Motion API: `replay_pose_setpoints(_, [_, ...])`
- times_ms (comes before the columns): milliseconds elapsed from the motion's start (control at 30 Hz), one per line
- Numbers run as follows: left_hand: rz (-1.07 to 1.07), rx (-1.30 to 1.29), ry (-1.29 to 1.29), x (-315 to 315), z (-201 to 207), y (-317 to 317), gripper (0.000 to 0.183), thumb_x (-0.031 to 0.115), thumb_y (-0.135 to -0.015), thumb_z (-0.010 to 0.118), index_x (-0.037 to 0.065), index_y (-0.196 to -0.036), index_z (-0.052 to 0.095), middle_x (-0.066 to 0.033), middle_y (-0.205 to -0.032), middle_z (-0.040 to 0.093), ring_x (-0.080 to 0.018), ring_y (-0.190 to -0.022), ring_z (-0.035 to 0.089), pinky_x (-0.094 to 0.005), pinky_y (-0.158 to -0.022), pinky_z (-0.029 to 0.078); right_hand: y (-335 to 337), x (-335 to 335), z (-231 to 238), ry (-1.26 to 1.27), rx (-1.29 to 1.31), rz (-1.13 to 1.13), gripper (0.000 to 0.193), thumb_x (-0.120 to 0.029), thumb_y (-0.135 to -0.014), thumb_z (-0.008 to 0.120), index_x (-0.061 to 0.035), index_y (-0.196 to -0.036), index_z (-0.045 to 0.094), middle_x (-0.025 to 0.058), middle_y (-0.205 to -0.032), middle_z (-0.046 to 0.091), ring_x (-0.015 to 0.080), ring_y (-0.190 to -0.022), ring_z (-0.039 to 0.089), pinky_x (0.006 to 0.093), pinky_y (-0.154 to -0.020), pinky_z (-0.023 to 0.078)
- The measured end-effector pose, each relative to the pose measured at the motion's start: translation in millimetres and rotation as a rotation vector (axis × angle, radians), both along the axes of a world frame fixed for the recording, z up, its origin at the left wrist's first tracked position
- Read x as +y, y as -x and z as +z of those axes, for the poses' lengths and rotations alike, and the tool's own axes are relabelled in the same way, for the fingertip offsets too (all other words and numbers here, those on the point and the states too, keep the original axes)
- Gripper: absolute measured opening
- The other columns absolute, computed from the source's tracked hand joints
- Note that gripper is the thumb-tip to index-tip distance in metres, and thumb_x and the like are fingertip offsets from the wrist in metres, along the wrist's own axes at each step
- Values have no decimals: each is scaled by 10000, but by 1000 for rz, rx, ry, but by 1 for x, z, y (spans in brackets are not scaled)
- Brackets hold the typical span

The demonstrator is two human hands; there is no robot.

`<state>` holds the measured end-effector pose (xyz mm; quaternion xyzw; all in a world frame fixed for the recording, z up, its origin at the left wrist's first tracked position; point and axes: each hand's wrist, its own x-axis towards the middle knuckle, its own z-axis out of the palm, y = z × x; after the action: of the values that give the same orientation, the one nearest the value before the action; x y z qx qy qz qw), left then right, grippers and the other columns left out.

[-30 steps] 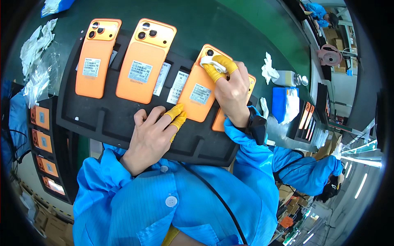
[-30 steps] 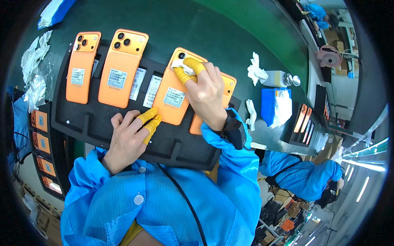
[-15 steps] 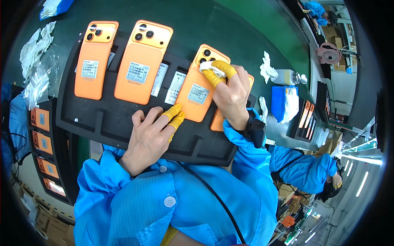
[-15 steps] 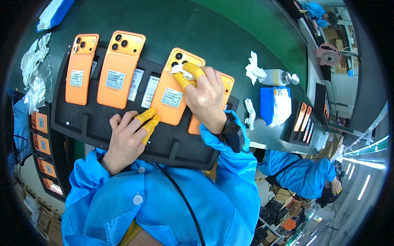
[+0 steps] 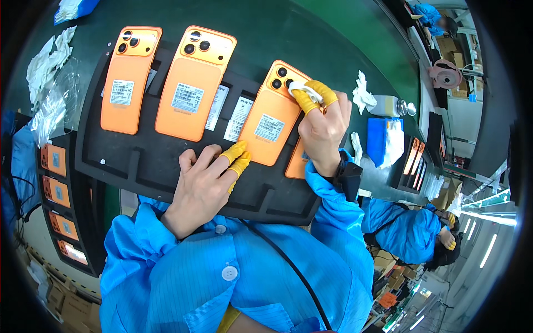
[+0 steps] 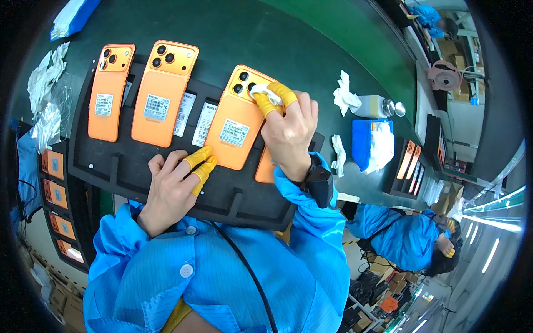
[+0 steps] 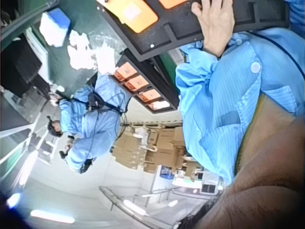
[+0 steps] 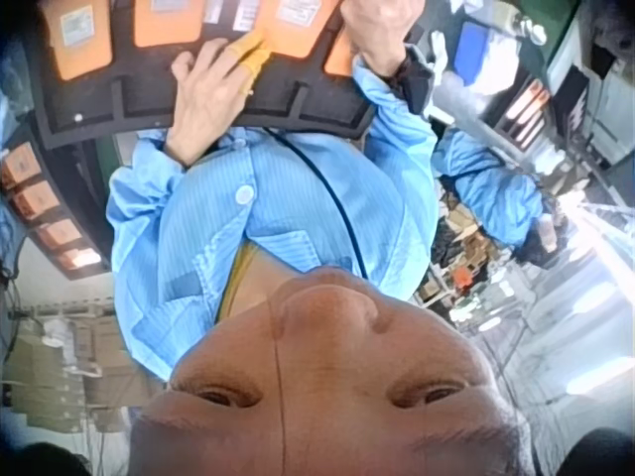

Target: Cleaning and inspecting the backs and screens of smartphones on a factory assembly line.

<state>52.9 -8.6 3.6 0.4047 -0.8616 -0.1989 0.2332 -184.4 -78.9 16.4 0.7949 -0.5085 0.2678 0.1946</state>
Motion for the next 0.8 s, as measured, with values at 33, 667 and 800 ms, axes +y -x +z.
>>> replay_pose_setpoints(33, [-9, -6, -6, 1, 0, 0, 151, 9, -689, 707, 33, -832, 665, -90, -1005, 615, -251, -1022, 518, -429, -802, 283, 0, -1, 1, -2, -3, -2, 260, 8, -598, 680, -46, -848, 728, 109, -952, 648, 249, -794, 552, 374, -643, 397])
replay_pose_setpoints(667, [10, -33, 5, 2, 1, 0, 155, 10, -705, 710, 33, -852, 664, -97, -1020, 608, -256, -1058, 506, -437, -828, 281, -4, 0, 2, -23, -6, 103, 236, -1, -586, 684, -54, -812, 729, 103, -941, 646, 244, -802, 558, 354, -632, 390])
replay_pose_setpoints(800, [15, -17, 14, 1, 2, 0, 151, 9, -701, 714, 32, -841, 664, -97, -1020, 606, -259, -1060, 503, -439, -827, 279, -2, 7, -1, -6, 17, 4, 284, 27, -548, 658, -46, -812, 729, 110, -940, 649, 255, -811, 567, 373, -645, 392])
